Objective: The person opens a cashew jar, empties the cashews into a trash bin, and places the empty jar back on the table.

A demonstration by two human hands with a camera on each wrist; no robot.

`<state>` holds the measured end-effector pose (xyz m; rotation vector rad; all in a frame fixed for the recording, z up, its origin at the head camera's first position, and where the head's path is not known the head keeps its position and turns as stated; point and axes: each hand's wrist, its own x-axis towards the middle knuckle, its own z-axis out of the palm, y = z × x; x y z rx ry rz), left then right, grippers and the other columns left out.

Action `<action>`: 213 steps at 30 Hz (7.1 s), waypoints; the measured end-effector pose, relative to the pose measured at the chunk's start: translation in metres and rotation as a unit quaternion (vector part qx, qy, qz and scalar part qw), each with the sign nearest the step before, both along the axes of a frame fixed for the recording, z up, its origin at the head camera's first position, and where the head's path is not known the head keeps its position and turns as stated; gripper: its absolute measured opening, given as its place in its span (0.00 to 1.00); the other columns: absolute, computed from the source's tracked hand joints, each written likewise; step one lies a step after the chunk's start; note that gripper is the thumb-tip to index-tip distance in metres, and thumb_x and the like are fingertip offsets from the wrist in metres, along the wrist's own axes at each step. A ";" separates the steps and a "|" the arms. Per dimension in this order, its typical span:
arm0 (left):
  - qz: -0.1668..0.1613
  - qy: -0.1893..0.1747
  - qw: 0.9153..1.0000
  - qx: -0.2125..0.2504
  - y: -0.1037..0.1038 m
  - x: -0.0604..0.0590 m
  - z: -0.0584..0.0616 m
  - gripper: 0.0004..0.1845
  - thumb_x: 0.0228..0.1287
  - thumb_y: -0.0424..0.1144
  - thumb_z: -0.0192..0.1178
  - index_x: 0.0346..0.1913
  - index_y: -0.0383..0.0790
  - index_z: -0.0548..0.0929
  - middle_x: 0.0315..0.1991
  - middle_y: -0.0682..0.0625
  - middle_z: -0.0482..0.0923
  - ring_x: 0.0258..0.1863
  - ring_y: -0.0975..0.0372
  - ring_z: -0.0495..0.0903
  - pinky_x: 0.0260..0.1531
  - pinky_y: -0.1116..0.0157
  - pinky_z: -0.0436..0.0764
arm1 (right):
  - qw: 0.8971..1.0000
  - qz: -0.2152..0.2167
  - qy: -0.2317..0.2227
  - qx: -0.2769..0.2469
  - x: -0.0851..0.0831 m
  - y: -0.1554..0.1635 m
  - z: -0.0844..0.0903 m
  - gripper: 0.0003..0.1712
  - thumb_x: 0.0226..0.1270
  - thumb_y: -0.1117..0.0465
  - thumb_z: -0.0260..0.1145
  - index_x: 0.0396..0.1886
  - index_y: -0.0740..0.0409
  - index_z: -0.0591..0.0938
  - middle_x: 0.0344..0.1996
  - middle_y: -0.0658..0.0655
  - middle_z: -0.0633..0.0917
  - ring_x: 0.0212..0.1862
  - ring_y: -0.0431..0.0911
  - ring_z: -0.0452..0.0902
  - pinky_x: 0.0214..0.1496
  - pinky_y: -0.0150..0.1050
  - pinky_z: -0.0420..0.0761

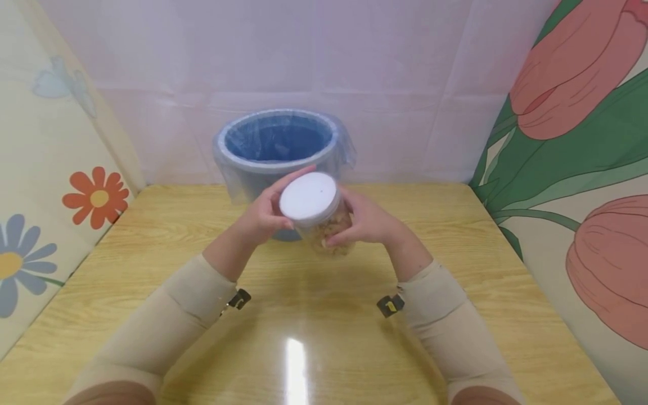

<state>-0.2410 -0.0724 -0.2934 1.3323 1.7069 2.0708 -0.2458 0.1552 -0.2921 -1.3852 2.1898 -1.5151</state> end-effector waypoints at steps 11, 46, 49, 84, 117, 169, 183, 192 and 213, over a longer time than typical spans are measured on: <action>0.065 -0.018 0.997 0.022 0.003 0.000 -0.002 0.60 0.33 0.55 0.74 0.68 0.31 0.54 0.62 0.36 0.61 0.56 0.54 0.68 0.55 0.61 0.72 | 0.997 -0.082 -0.001 0.016 0.000 -0.005 -0.002 0.55 0.37 0.67 0.77 0.67 0.58 0.58 0.60 0.58 0.68 0.61 0.50 0.63 0.64 0.49 0.63; 0.158 0.012 0.986 0.050 -0.004 0.002 0.000 0.58 0.31 0.57 0.74 0.66 0.33 0.59 0.62 0.39 0.63 0.59 0.54 0.66 0.60 0.58 0.67 | 0.990 -0.136 0.000 0.026 0.000 -0.008 -0.004 0.56 0.36 0.64 0.79 0.67 0.53 0.60 0.56 0.56 0.73 0.58 0.49 0.67 0.63 0.48 0.64; 0.163 0.009 0.985 0.053 -0.006 0.002 0.000 0.58 0.30 0.57 0.74 0.66 0.32 0.60 0.62 0.39 0.64 0.59 0.54 0.66 0.60 0.58 0.66 | 0.990 -0.141 0.005 0.023 -0.002 -0.005 -0.005 0.54 0.36 0.64 0.79 0.66 0.53 0.62 0.56 0.56 0.73 0.57 0.49 0.67 0.63 0.50 0.63; 0.187 0.058 0.978 -0.070 -0.029 0.010 -0.036 0.50 0.35 0.32 0.75 0.66 0.38 0.62 0.62 0.42 0.66 0.60 0.54 0.66 0.63 0.57 0.62 | 0.980 -0.186 -0.044 -0.063 -0.007 0.040 -0.006 0.47 0.43 0.74 0.70 0.65 0.60 0.58 0.57 0.64 0.69 0.52 0.46 0.71 0.49 0.35 0.78; 0.185 0.046 0.945 -0.266 -0.033 -0.015 -0.073 0.47 0.37 0.36 0.76 0.66 0.45 0.65 0.60 0.45 0.69 0.53 0.54 0.74 0.58 0.54 0.68 | 0.976 -0.189 -0.055 -0.089 -0.006 0.042 -0.002 0.46 0.42 0.78 0.68 0.63 0.54 0.62 0.57 0.65 0.70 0.53 0.46 0.71 0.52 0.35 0.77; 0.110 0.101 0.816 -0.558 -0.030 -0.016 -0.100 0.50 0.33 0.56 0.74 0.64 0.44 0.66 0.58 0.47 0.72 0.58 0.55 0.69 0.61 0.58 0.65 | 0.978 -0.175 -0.039 -0.111 -0.006 0.043 -0.002 0.46 0.43 0.76 0.69 0.64 0.62 0.59 0.56 0.64 0.70 0.53 0.46 0.70 0.50 0.33 0.77; 0.103 0.144 0.791 -0.586 -0.032 -0.015 -0.098 0.44 0.40 0.56 0.71 0.62 0.43 0.69 0.61 0.47 0.69 0.60 0.54 0.67 0.62 0.59 0.64 | 0.977 -0.180 -0.041 -0.110 -0.005 0.043 -0.001 0.47 0.43 0.75 0.70 0.65 0.60 0.59 0.56 0.63 0.70 0.54 0.47 0.69 0.50 0.33 0.76; 0.103 0.124 0.782 -0.602 -0.031 -0.015 -0.095 0.40 0.48 0.58 0.65 0.64 0.45 0.68 0.63 0.48 0.66 0.63 0.55 0.63 0.63 0.59 0.61 | 0.977 -0.180 -0.039 -0.111 -0.005 0.043 -0.001 0.46 0.43 0.75 0.70 0.64 0.60 0.60 0.56 0.64 0.70 0.53 0.46 0.70 0.48 0.33 0.77; 0.116 0.122 0.851 -0.498 -0.036 -0.011 -0.057 0.34 0.57 0.56 0.60 0.63 0.43 0.68 0.62 0.51 0.68 0.62 0.58 0.64 0.61 0.58 0.65 | 0.975 -0.177 -0.052 -0.127 -0.007 0.042 0.000 0.46 0.42 0.80 0.67 0.63 0.59 0.61 0.55 0.62 0.71 0.53 0.47 0.70 0.49 0.33 0.77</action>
